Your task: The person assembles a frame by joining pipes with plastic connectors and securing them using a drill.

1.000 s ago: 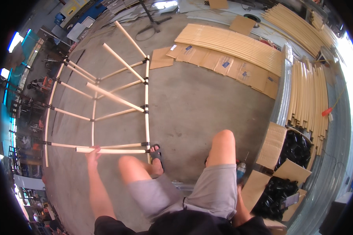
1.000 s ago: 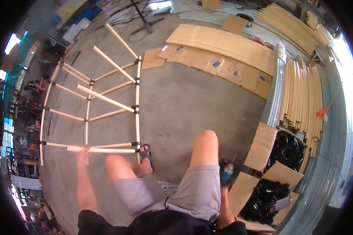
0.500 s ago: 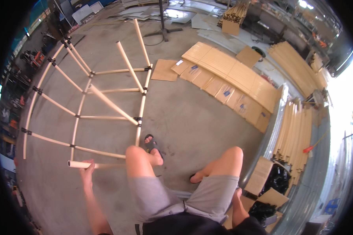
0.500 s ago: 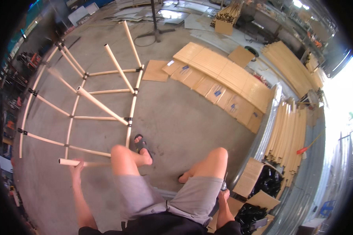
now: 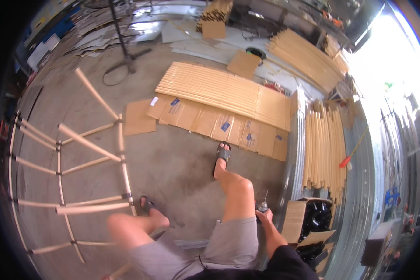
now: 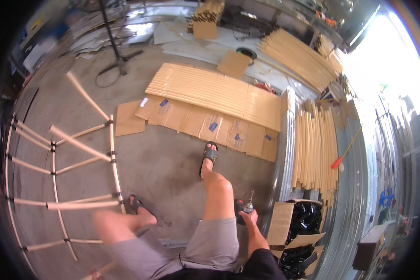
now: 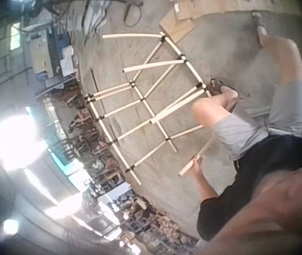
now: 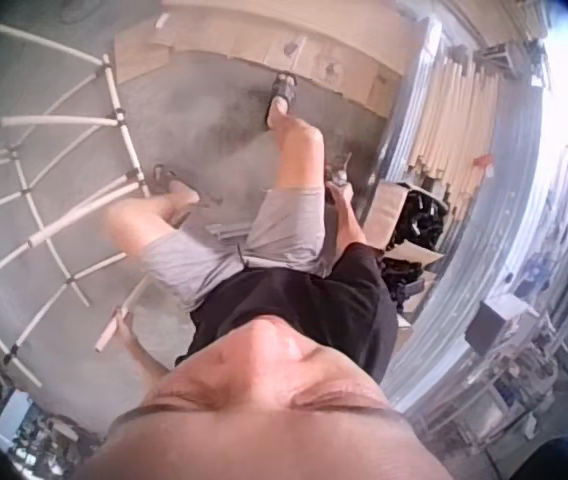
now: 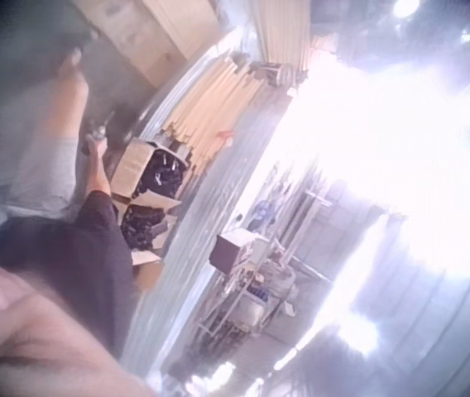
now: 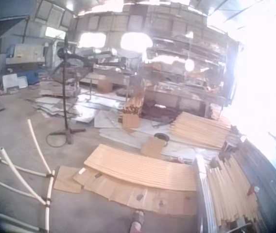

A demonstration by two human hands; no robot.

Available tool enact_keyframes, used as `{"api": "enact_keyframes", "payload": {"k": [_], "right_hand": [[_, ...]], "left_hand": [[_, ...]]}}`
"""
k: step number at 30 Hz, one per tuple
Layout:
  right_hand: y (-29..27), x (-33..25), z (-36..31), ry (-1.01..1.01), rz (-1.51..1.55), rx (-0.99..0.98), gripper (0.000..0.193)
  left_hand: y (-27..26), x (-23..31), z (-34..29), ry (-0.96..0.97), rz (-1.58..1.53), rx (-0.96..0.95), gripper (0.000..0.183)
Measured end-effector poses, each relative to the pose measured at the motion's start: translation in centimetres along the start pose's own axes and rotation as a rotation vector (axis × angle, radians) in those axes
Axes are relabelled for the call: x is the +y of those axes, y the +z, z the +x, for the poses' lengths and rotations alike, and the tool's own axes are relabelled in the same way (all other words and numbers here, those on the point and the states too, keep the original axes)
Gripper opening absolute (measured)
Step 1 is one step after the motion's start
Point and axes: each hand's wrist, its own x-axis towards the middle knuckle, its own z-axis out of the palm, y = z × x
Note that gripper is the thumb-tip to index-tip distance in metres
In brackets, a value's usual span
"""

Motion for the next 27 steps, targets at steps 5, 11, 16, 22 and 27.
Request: {"api": "enact_keyframes", "payload": {"k": [5,11,16,22,27], "right_hand": [[-6.8,-5.4,1.5,0.072,-0.369,-0.329,0.089],[-3.2,-26.9,18.5,-0.674,-0.283,0.098,0.036],[7.5,-44.6,34.6,-0.871,-0.348,0.031,0.044],[15.5,-52.0,39.6,-0.703,-0.81,0.213,0.058],[17.0,-50.1,42.3,-0.769,-0.861,0.36,0.034]], "left_hand": [[14.8,10.4,6.2,-0.037,0.167,-0.164,0.028],[25.2,17.1,10.7,-0.128,0.356,-0.281,0.029],[27.6,21.0,12.7,-0.248,0.499,-0.31,0.03],[26.9,23.5,9.9,-0.402,0.615,-0.274,0.03],[25.7,24.3,5.3,-0.485,0.632,-0.247,0.031]]}}
